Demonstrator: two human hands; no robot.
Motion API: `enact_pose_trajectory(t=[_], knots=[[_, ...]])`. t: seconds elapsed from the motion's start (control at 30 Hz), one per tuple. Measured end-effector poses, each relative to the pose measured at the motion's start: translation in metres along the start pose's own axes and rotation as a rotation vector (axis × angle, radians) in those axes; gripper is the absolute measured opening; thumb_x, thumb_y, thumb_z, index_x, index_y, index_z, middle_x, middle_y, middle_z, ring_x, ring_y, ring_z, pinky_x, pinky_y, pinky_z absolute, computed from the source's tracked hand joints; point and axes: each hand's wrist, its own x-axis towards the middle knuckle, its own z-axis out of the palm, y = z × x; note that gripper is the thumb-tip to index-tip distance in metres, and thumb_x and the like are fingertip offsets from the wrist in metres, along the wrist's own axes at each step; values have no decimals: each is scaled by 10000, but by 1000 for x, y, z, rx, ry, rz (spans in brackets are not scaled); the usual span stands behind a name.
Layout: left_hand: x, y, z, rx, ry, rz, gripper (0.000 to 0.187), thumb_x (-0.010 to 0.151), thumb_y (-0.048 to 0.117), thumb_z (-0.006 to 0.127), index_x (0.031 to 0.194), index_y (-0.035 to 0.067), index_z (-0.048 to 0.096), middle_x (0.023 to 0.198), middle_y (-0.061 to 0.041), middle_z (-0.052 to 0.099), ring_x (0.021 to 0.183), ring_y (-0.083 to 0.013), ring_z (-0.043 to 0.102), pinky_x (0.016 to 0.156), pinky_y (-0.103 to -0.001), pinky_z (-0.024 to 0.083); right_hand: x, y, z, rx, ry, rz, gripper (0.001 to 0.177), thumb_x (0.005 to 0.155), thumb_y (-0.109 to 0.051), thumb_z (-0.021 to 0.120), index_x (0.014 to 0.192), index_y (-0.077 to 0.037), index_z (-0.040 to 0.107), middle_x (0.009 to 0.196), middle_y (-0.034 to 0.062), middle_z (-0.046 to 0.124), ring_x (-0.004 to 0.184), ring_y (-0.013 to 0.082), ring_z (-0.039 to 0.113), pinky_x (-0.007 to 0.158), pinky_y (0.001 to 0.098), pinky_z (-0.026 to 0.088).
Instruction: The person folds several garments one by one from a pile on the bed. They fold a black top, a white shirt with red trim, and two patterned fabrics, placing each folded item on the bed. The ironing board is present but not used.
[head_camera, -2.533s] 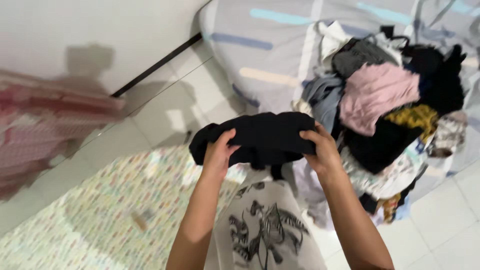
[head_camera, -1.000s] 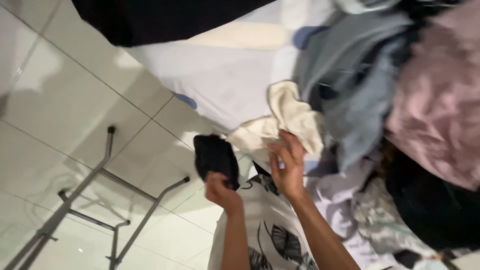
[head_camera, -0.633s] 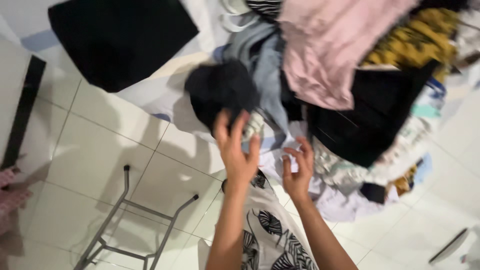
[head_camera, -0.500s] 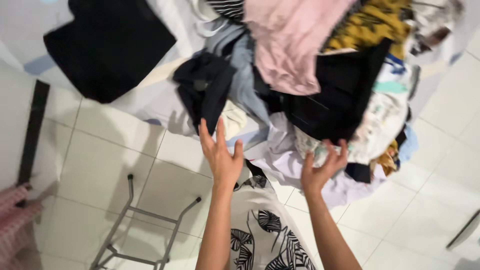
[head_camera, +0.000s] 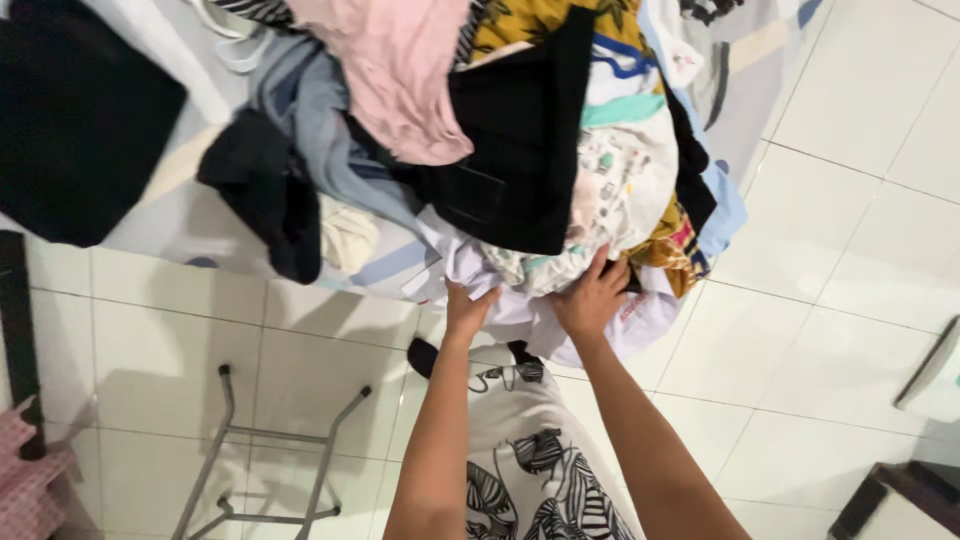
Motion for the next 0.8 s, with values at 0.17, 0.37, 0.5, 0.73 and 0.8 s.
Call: enact_pose_trajectory(t=[0.17, 0.37, 0.5, 0.73, 0.8], knots=[[-19, 2, 51, -27, 46, -187, 693, 973, 387, 669, 1457, -95, 548, 1465, -250, 616, 1359, -333, 550, 1129, -388, 411, 43, 13, -28, 61, 139, -224, 896, 644, -160, 847, 1429, -40, 431, 1405, 239, 473, 1298, 446, 453, 1035, 602, 417], [-104, 67, -25, -683, 41, -298, 562, 906, 156, 749, 1391, -79, 588, 1343, -162, 647, 1195, -230, 625, 1039, -341, 486, 147, -32, -121, 717, 122, -336, 494, 965, -98, 658, 1441, -20, 548, 1311, 190, 645, 1193, 397, 609, 992, 413, 514], [-166, 139, -104, -837, 126, -51, 558, 978, 102, 640, 1496, -8, 462, 1382, -142, 568, 1227, -254, 580, 1058, -419, 457, 184, -73, -183, 950, 150, -408, 388, 1005, -79, 649, 1386, -38, 587, 1289, 184, 686, 1201, 377, 634, 1033, 368, 529], [-250, 247, -161, -1286, -113, 324, 581, 980, 176, 597, 1503, 1, 412, 1468, -165, 537, 1333, -315, 552, 1130, -513, 418, 181, -68, -221, 422, -20, -590, 1146, 610, -46, 895, 1519, -1, 198, 1401, 348, 454, 1230, 518, 487, 970, 468, 451], [-269, 258, -182, -1287, -25, 326, 556, 985, 191, 593, 1484, 3, 435, 1443, -164, 554, 1315, -315, 560, 1117, -507, 426, 146, -52, -212, 577, 86, -688, 1144, 691, -46, 876, 1560, 23, 135, 1445, 341, 449, 1303, 488, 482, 1052, 465, 426]])
